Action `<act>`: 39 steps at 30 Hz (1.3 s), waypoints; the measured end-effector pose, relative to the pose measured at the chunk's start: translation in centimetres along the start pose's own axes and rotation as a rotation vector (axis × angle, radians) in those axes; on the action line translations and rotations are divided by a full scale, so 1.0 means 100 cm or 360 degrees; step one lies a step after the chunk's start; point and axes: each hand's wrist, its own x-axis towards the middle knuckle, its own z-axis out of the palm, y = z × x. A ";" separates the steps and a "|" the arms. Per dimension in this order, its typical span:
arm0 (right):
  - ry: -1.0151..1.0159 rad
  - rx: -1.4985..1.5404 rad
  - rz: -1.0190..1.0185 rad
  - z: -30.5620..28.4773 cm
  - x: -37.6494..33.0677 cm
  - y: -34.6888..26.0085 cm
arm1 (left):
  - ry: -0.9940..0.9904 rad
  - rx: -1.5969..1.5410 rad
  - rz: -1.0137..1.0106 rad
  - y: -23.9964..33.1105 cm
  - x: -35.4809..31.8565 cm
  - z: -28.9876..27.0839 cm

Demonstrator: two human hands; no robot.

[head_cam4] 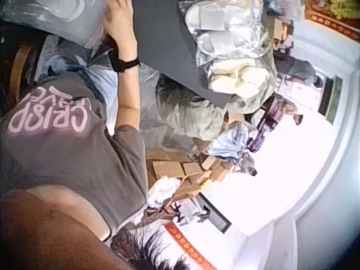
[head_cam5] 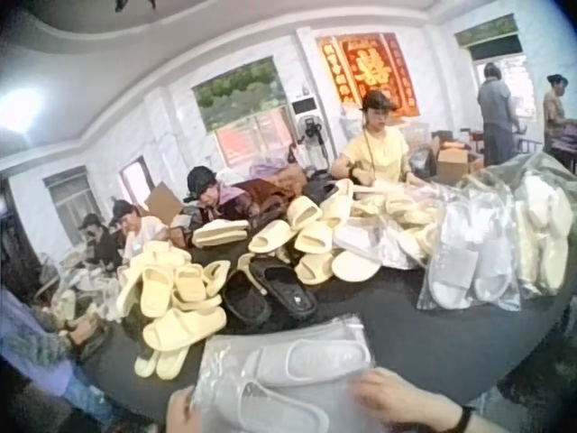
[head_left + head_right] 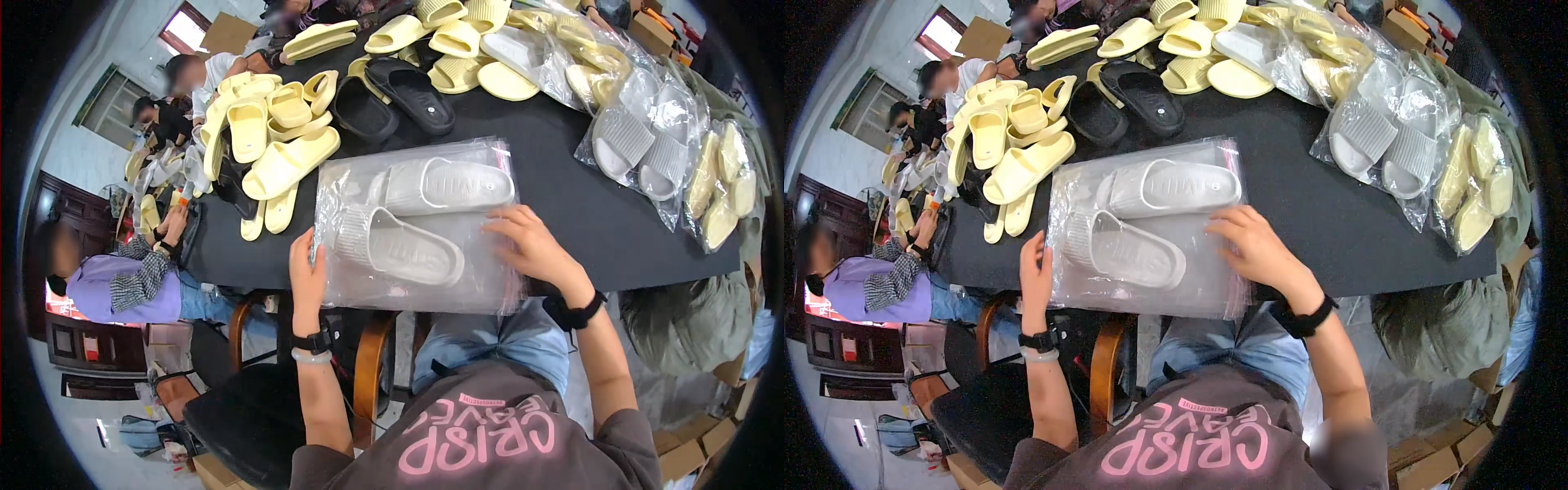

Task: The person places pairs of yellow, white, and black slippers into clear plastic bags on a table. They arrange the slippers inside the bags and seal them, repeating the process with different colors throughout the clip.

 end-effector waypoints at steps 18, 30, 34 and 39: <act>-0.0746 0.0528 -0.0300 0.105 0.127 -0.010 | -0.0098 -0.0115 0.0094 -0.032 0.020 0.061; -0.0646 -0.0154 -0.0188 0.043 0.081 0.008 | -0.0254 -0.0046 -0.0052 -0.046 0.022 0.063; -0.0202 0.0033 -0.0099 -0.016 0.008 0.058 | -0.0386 0.0295 0.0066 -0.034 0.025 0.064; 0.0130 -0.0082 0.0433 -0.084 -0.033 0.033 | -0.0516 0.0838 0.0266 -0.011 0.019 0.056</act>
